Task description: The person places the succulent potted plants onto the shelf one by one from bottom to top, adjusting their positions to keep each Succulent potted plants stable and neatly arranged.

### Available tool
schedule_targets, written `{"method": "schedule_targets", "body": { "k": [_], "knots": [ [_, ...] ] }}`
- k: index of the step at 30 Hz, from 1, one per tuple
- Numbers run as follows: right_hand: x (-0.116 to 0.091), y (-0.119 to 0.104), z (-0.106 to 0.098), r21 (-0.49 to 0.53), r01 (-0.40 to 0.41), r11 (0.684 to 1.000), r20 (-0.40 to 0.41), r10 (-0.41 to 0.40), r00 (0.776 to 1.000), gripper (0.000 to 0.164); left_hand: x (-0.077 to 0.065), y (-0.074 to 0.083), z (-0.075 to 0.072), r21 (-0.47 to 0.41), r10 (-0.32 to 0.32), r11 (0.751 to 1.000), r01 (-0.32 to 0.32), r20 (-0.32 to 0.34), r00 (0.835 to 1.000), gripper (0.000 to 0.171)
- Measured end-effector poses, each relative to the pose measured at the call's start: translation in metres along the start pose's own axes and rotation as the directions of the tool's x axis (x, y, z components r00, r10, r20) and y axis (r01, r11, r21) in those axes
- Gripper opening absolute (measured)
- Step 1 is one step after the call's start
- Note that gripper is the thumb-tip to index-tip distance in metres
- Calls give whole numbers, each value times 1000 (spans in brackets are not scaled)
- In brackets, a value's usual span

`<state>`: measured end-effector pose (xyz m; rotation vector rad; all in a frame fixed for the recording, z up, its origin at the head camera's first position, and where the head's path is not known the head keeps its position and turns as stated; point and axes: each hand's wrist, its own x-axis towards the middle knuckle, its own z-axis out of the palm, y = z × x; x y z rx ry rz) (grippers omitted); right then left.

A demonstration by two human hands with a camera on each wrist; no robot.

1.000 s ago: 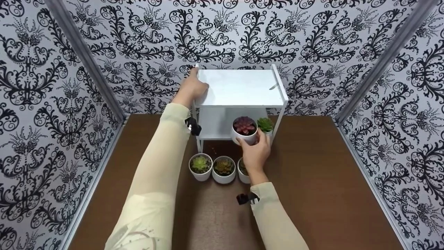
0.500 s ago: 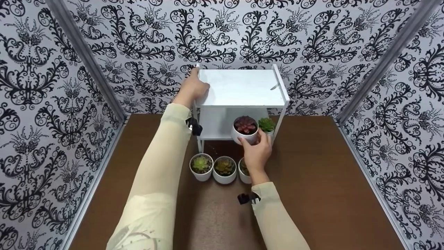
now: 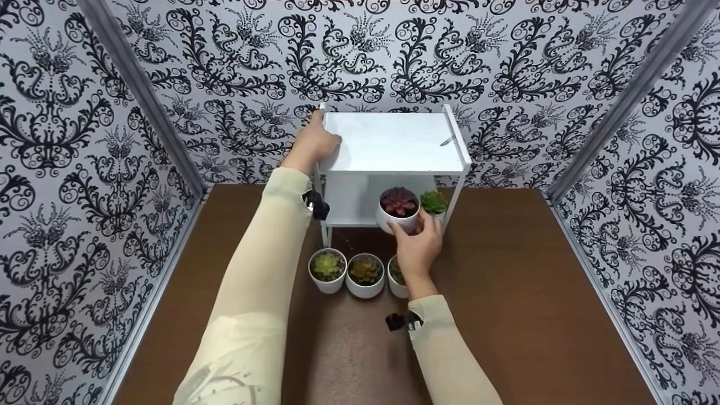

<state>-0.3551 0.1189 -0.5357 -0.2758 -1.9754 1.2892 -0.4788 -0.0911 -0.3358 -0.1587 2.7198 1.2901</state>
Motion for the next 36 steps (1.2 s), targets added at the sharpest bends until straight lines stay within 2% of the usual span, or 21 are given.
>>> {"method": "schedule_targets", "body": {
  "k": [15, 29, 36],
  "knots": [
    [2, 0, 0, 4, -16, 1000, 14, 16, 1000, 60, 1, 1, 0, 4, -35, 999, 35, 17, 999, 91],
    [3, -1, 1, -15, -10, 1000, 21, 11, 1000, 59, 2, 0, 1, 7, -7, 1000, 7, 7, 1000, 87],
    [3, -3, 1, -17, -29, 999, 34, 29, 999, 56, 3, -1, 2, 31, 16, 999, -15, -18, 1000, 88]
  ]
}}
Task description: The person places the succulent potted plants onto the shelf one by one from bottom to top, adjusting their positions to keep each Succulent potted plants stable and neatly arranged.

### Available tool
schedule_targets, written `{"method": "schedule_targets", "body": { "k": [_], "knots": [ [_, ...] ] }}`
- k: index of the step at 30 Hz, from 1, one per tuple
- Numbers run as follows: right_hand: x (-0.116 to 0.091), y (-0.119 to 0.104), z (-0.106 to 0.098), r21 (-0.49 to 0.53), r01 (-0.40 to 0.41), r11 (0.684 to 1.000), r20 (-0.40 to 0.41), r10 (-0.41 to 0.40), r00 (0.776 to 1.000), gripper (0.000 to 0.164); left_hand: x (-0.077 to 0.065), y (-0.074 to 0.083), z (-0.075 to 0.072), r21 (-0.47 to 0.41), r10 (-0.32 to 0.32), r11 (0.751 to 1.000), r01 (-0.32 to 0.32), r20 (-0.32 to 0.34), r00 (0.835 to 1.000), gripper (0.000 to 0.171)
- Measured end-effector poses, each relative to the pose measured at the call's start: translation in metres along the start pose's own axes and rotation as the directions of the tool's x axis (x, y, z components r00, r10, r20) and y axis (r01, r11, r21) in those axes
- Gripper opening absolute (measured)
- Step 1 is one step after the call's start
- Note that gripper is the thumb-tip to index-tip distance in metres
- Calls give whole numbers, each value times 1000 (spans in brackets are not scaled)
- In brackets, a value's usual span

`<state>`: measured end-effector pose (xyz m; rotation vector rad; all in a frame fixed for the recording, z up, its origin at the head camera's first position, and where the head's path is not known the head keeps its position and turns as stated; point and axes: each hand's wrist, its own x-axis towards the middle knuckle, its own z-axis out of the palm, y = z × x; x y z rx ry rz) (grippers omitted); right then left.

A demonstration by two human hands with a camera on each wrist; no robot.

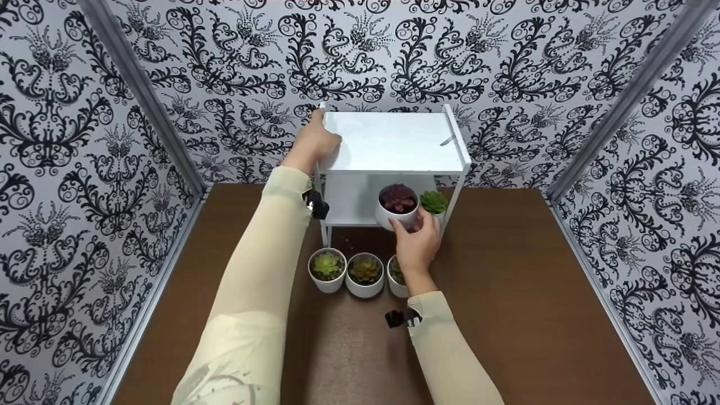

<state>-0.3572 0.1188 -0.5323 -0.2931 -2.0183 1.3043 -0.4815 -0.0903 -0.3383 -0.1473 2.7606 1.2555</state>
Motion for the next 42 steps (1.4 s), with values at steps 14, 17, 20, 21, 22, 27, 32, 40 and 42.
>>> {"method": "schedule_targets", "body": {
  "k": [14, 17, 20, 21, 22, 27, 32, 40, 42],
  "knots": [
    [3, -1, 1, 10, -22, 1000, 3, 22, 1000, 52, 1, 0, 0, -1, -4, 1000, 4, 11, 1000, 89],
    [3, -1, 1, 28, -24, 999, 4, 24, 1000, 50, 2, -1, 0, 1, -4, 1000, 4, 12, 1000, 89],
    [4, 1, 2, 36, -19, 999, 0, 19, 1000, 48, 3, -1, 0, -7, -7, 1000, 7, 16, 1000, 89],
    [4, 1, 2, 38, -16, 999, -2, 16, 1000, 48, 4, -2, 0, -11, -8, 1000, 8, 17, 1000, 89],
    [4, 1, 2, 38, -12, 999, -5, 12, 1000, 47, 4, -2, 0, -14, -9, 1000, 9, 19, 1000, 89],
    [5, 2, 1, 51, 17, 999, -31, -15, 999, 39, 1, 1, -1, -19, -22, 1000, 23, 24, 999, 89],
    [5, 2, 1, 72, 24, 997, -43, -21, 999, 33, -1, 1, -1, -11, -25, 1000, 25, 22, 999, 89],
    [6, 4, -1, 59, 43, 997, -66, -39, 997, 18, -1, 1, -1, -7, -29, 1000, 29, 28, 999, 90],
    [6, 5, -2, 51, 50, 997, -69, -46, 997, 16, -1, 1, -2, -5, -28, 1000, 29, 28, 999, 89]
  ]
}}
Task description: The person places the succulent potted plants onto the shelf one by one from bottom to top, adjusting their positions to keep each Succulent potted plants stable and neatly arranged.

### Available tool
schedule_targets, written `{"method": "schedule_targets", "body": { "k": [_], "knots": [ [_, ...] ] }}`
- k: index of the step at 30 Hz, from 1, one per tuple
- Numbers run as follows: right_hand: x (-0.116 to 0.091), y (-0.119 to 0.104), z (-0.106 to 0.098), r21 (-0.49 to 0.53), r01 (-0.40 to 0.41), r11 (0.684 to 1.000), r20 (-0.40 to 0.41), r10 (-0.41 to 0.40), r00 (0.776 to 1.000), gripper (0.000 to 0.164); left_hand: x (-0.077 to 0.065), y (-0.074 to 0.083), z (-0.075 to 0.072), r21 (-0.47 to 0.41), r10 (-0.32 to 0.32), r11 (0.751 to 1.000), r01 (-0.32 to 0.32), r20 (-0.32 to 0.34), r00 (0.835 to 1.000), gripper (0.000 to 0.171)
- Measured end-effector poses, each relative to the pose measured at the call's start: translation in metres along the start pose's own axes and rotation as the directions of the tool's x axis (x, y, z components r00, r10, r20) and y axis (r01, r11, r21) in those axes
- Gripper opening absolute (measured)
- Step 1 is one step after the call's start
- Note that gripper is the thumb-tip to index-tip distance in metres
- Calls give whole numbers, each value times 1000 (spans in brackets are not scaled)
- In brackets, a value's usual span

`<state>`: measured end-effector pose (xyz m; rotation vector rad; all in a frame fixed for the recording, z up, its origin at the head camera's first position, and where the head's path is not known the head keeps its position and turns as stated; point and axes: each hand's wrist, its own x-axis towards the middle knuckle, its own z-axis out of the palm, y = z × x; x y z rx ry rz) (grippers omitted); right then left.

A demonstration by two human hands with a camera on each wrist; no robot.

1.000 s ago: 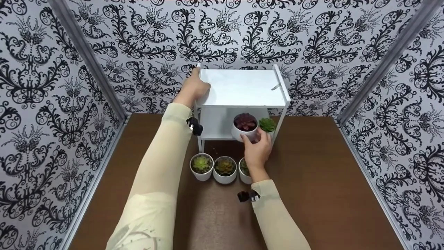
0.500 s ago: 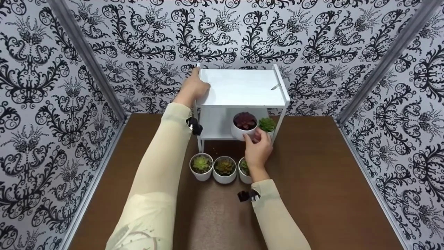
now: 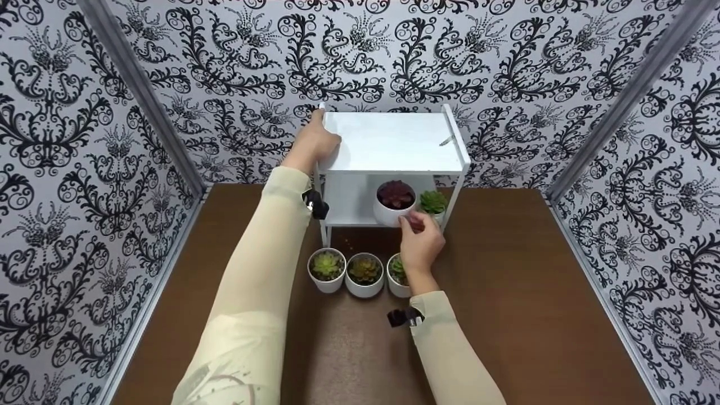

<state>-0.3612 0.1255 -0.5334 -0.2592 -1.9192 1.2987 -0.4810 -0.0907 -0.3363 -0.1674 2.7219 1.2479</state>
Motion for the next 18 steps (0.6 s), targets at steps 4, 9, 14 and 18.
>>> {"method": "schedule_targets", "body": {
  "k": [4, 9, 14, 18],
  "knots": [
    [1, 2, -3, 8, 1, 1000, 2, -1, 1000, 14, -1, 1, 0, 1, -6, 1000, 6, 2, 1000, 90],
    [-1, 3, -7, 36, -11, 999, 34, 10, 999, 15, -1, 1, 0, -4, -15, 1000, 15, 5, 1000, 90],
    [-3, 5, -10, 66, -13, 998, 67, 8, 998, 19, 0, 0, 1, 3, -5, 1000, 5, -4, 1000, 89],
    [-6, 8, -14, 70, -9, 997, 84, 3, 996, 22, 1, -2, 2, 0, 25, 1000, -25, -18, 1000, 88]
  ]
}}
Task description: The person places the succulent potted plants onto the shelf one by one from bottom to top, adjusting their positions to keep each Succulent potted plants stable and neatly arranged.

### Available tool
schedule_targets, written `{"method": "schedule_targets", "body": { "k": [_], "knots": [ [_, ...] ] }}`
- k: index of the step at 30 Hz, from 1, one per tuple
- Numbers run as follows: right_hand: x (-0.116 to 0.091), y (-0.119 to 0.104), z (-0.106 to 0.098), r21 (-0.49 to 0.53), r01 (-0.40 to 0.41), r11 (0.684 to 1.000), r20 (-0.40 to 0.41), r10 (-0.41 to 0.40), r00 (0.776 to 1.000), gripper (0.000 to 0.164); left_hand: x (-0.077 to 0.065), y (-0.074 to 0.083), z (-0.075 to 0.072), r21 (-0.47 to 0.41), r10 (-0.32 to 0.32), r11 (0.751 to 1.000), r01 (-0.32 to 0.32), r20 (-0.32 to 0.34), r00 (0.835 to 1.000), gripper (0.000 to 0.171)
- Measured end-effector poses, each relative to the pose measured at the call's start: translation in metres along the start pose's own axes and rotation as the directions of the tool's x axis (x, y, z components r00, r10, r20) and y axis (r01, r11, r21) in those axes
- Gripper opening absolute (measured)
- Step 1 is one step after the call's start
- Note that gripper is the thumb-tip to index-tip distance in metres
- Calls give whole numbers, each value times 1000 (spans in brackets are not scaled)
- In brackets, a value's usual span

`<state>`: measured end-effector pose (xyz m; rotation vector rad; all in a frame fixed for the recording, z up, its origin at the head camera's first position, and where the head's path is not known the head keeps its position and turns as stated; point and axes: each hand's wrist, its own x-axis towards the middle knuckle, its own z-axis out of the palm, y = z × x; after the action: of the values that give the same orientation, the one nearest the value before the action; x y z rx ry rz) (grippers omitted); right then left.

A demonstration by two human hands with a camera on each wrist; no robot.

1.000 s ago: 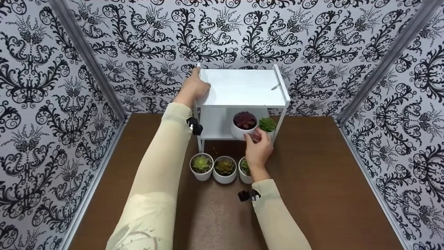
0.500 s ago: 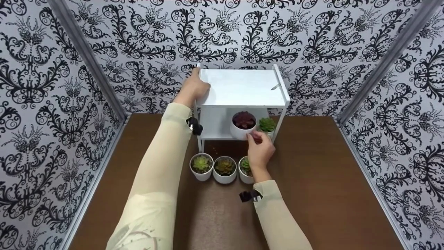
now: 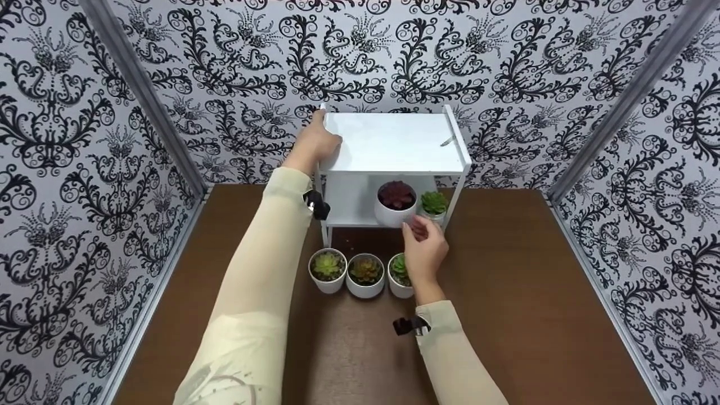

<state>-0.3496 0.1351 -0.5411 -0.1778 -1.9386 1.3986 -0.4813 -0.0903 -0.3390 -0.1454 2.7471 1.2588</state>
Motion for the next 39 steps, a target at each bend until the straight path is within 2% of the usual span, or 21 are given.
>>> {"method": "schedule_targets", "body": {
  "k": [9, 23, 30, 39],
  "knots": [
    [-2, 4, -7, -23, -4, 1000, 25, 4, 1000, 28, 1, 1, 0, -11, -13, 1000, 13, 7, 1000, 89],
    [-14, 9, -21, -21, 51, 998, 69, -49, 996, 39, -1, 1, -1, -21, -22, 1000, 22, 17, 1000, 90],
    [-21, 16, -24, -39, 53, 998, 98, -49, 994, 46, 2, 0, 0, 22, -7, 1000, 7, 0, 1000, 88],
    [-24, 19, -27, -51, 69, 996, 88, -64, 994, 52, 2, 0, -2, -16, -9, 1000, 9, 15, 1000, 89]
  ]
}}
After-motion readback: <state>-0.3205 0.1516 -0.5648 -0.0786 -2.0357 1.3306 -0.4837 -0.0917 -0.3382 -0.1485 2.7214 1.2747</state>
